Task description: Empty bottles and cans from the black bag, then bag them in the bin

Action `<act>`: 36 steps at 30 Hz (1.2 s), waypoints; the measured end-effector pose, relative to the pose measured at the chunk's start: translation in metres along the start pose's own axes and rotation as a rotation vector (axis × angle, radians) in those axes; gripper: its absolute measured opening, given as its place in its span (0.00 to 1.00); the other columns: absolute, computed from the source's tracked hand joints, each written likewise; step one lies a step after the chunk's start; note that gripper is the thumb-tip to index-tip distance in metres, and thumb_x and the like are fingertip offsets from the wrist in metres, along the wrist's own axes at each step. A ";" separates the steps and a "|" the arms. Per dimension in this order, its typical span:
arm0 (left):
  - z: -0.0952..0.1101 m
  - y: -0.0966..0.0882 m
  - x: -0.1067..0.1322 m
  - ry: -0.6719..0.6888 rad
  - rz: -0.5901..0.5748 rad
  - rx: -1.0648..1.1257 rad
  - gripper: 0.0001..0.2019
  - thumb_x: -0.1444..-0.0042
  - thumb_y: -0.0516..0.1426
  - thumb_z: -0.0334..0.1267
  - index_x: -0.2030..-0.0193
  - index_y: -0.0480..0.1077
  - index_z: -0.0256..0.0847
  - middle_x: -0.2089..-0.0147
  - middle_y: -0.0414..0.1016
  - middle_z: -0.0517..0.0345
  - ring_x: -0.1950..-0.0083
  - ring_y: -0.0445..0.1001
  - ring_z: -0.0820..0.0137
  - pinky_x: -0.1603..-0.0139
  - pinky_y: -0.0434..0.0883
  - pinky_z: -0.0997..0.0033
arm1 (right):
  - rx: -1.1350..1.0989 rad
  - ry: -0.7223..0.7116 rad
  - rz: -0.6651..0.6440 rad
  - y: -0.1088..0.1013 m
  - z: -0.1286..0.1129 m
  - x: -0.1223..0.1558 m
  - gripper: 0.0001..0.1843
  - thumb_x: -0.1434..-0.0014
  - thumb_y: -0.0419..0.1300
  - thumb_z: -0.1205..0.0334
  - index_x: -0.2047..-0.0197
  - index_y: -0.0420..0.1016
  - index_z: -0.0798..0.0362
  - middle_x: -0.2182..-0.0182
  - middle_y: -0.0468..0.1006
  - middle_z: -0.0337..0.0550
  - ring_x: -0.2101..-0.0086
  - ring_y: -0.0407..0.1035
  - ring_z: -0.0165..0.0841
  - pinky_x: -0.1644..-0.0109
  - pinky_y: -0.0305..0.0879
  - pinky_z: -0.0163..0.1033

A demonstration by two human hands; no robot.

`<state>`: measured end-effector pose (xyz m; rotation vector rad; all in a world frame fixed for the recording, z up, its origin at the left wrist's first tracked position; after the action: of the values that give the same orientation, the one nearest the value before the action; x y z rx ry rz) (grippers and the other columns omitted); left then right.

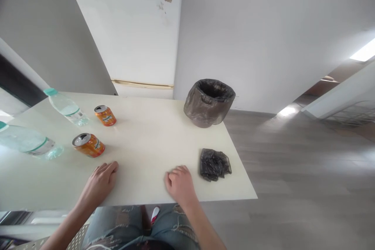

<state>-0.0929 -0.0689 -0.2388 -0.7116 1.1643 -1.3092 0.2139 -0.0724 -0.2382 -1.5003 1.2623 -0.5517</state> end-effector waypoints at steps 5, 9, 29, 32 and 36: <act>-0.004 0.002 0.002 -0.026 0.000 0.000 0.12 0.31 0.46 0.33 0.68 0.58 0.45 0.69 0.70 0.56 0.63 0.68 0.58 0.57 0.63 0.59 | -0.013 -0.012 0.005 -0.001 0.000 0.001 0.26 0.29 0.56 0.67 0.81 0.69 0.52 0.79 0.73 0.37 0.71 0.67 0.30 0.51 0.60 0.41; -0.003 0.002 0.002 0.001 -0.007 0.024 0.12 0.30 0.45 0.34 0.67 0.60 0.45 0.67 0.71 0.55 0.62 0.68 0.58 0.56 0.62 0.59 | 0.008 -0.018 0.027 -0.001 -0.001 0.001 0.25 0.29 0.58 0.67 0.80 0.69 0.52 0.80 0.72 0.37 0.70 0.67 0.30 0.51 0.59 0.41; -0.002 -0.002 0.003 -0.008 0.001 0.133 0.11 0.32 0.45 0.34 0.67 0.60 0.45 0.70 0.69 0.57 0.64 0.68 0.59 0.57 0.62 0.59 | -0.002 -0.013 0.017 -0.004 0.000 0.000 0.25 0.29 0.58 0.66 0.80 0.68 0.52 0.79 0.73 0.37 0.69 0.69 0.32 0.49 0.58 0.42; -0.001 -0.003 0.003 -0.013 0.004 0.136 0.12 0.31 0.45 0.34 0.68 0.59 0.45 0.71 0.68 0.57 0.65 0.67 0.59 0.57 0.61 0.59 | -0.079 -0.018 -0.029 -0.008 0.000 -0.007 0.27 0.28 0.57 0.66 0.81 0.62 0.52 0.81 0.69 0.35 0.73 0.66 0.30 0.53 0.60 0.41; 0.000 -0.002 0.004 -0.012 -0.008 0.146 0.12 0.32 0.45 0.34 0.69 0.59 0.44 0.72 0.68 0.57 0.65 0.67 0.60 0.57 0.61 0.59 | -0.179 -0.049 0.083 -0.042 0.004 -0.027 0.26 0.26 0.55 0.62 0.78 0.58 0.50 0.79 0.66 0.36 0.73 0.63 0.31 0.63 0.60 0.38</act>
<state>-0.0941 -0.0729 -0.2374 -0.6172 1.0460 -1.3796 0.2254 -0.0510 -0.1948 -1.5913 1.3581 -0.3532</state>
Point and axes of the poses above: each hand's wrist, its own x-axis away from the middle knuckle, its own y-axis out of the palm, z = x × y, the point moved 6 cm from there along -x, towards the middle knuckle
